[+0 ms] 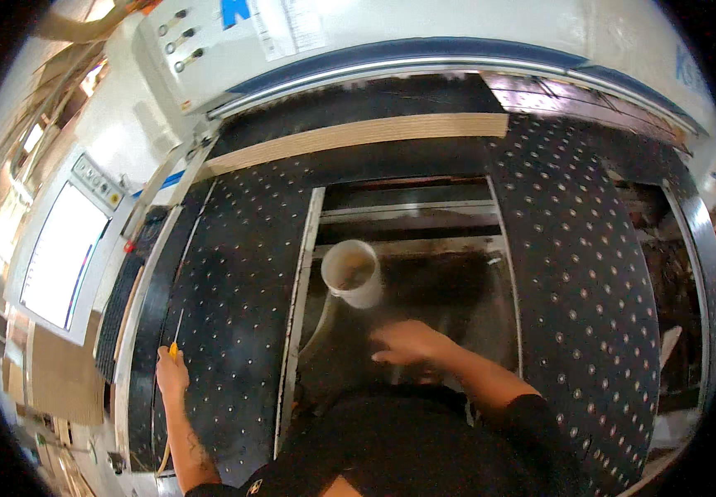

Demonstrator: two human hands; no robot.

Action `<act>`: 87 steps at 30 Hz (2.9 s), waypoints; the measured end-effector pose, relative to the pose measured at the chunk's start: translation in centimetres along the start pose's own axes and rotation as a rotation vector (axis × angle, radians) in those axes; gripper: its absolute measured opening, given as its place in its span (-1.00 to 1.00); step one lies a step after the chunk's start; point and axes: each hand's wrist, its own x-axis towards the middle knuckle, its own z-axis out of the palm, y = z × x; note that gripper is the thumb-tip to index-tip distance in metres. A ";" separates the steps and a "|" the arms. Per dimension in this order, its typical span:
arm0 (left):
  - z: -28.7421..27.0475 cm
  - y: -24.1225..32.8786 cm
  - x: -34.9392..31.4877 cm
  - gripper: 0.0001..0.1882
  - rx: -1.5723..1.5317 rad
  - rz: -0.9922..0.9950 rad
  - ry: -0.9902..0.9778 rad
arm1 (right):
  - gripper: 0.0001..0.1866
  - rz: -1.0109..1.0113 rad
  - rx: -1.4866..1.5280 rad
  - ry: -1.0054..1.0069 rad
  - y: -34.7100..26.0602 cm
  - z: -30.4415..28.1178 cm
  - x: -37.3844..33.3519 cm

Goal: The person picks up large wood panels from a stack and loads them into a panel saw machine, using a hand-held tool to assist in positioning.

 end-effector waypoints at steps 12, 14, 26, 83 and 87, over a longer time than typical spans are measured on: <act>-11.1 17.1 -3.1 -0.74 -0.511 0.464 -0.104 | -0.45 -0.017 0.007 0.041 -1.5 1.1 0.8; -11.5 18.3 -4.2 -0.74 -0.528 0.519 -0.136 | -0.45 0.019 0.017 0.027 -1.7 0.5 0.5; -11.5 20.1 -9.4 -0.69 -0.518 0.763 -0.594 | -0.60 0.185 -0.131 0.551 11.9 -9.8 -2.9; 3.5 -47.7 -11.5 -0.21 -0.492 -1.378 0.904 | -0.40 0.377 0.265 0.168 1.9 -1.1 5.1; 8.1 -40.4 -12.5 -0.07 -0.065 -0.983 1.040 | -0.30 0.496 0.547 0.421 9.3 -6.7 5.8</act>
